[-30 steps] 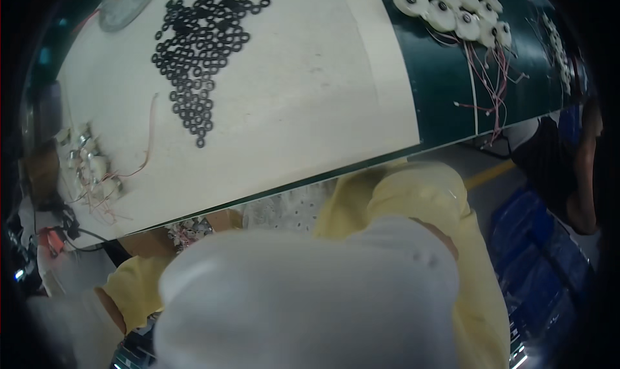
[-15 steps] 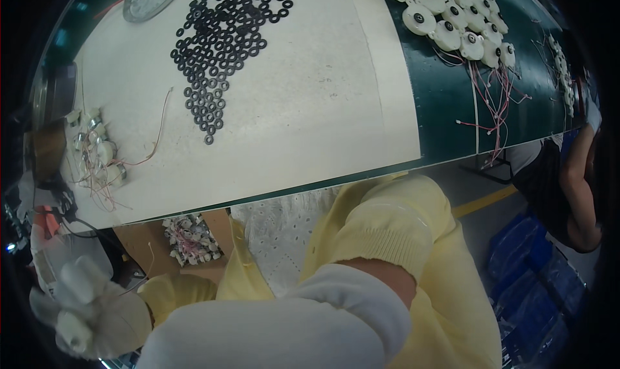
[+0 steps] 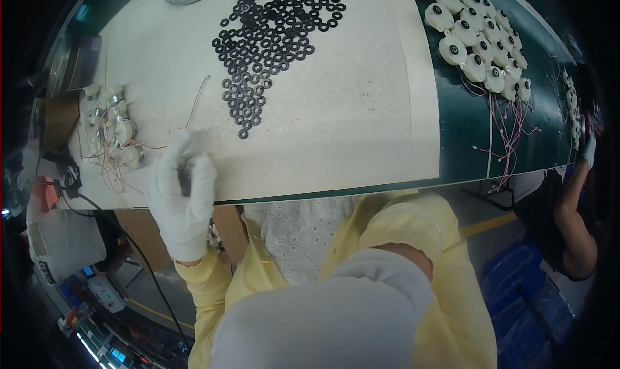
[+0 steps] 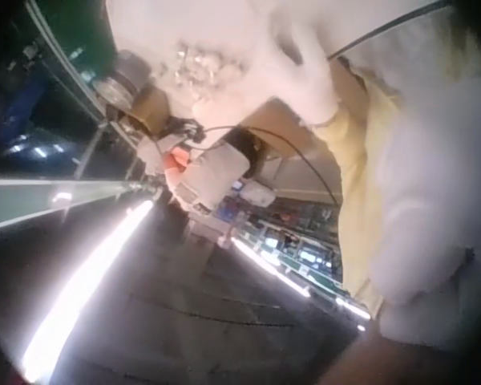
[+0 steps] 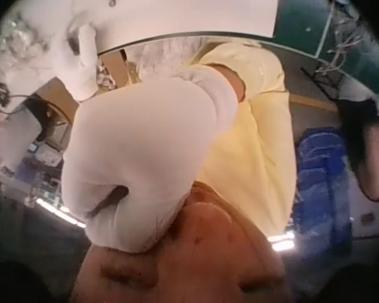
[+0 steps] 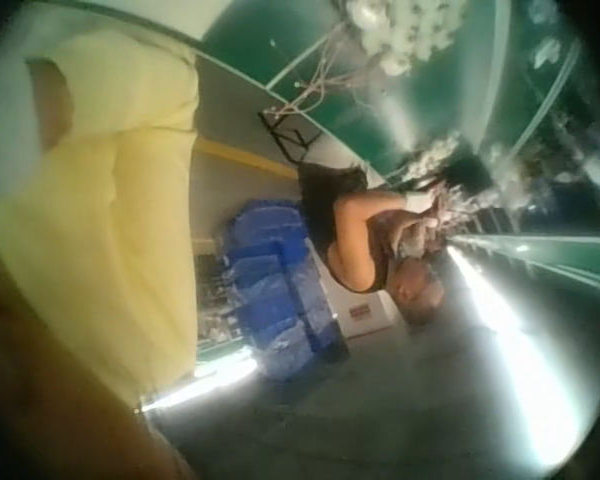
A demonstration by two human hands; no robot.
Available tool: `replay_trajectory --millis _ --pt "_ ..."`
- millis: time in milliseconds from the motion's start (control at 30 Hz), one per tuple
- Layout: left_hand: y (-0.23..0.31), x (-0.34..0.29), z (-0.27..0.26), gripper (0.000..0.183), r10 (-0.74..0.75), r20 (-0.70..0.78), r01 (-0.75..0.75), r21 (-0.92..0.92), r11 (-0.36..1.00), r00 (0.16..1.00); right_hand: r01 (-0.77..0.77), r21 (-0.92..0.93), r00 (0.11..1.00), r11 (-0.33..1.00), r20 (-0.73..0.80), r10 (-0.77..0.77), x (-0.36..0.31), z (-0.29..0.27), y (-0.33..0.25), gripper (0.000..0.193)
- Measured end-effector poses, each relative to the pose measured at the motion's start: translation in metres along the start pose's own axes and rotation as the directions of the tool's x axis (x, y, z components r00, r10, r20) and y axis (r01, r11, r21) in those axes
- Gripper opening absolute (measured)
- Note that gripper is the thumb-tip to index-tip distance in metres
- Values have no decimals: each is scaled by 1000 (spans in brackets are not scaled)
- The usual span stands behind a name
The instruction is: The person assembles small white plastic components by inserting black circular washers into their centers. They pick up a component, place a washer into the hole, and then set the finished unit aside on the table. The process is repeated continuously with components and washers arranged in piles on the work surface.
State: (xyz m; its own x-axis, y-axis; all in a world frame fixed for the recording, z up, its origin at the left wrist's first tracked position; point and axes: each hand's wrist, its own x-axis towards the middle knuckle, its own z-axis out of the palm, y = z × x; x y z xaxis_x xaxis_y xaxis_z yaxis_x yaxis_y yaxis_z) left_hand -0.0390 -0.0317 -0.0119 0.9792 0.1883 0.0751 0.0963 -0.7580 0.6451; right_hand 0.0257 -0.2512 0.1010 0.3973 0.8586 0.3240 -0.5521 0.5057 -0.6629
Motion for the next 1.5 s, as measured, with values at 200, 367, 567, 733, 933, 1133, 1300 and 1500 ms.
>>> replay_trajectory --millis 200,367,567,733,933,1133,1300,1500 --pt "5 6 4 28 290 34 -287 283 915 956 -217 172 976 961 45 213 14 8 -1 23" --pt "-8 11 8 26 399 -49 -368 297 881 916 -224 -33 971 974 75 226 16 -12 -8 22" --pt "-9 10 7 25 308 -34 -296 197 935 951 -84 -133 994 988 56 92 3 -6 6 21" --pt "-11 20 6 23 339 6 -339 75 938 941 12 -299 1000 954 16 -8 -4 -7 15 22" --pt "-3 23 6 22 306 83 -308 17 951 948 -207 -472 948 857 -313 56 -65 -66 26 38" --pt "9 37 14 22 354 109 -347 -82 934 929 274 -28 887 961 -380 -264 -124 -98 33 37" --pt "12 38 14 23 313 126 -308 -61 950 941 174 -71 836 982 -517 -186 -122 -89 27 35" --pt "14 45 6 26 429 189 -444 40 895 883 90 -79 839 993 -531 -119 -127 -85 23 25"
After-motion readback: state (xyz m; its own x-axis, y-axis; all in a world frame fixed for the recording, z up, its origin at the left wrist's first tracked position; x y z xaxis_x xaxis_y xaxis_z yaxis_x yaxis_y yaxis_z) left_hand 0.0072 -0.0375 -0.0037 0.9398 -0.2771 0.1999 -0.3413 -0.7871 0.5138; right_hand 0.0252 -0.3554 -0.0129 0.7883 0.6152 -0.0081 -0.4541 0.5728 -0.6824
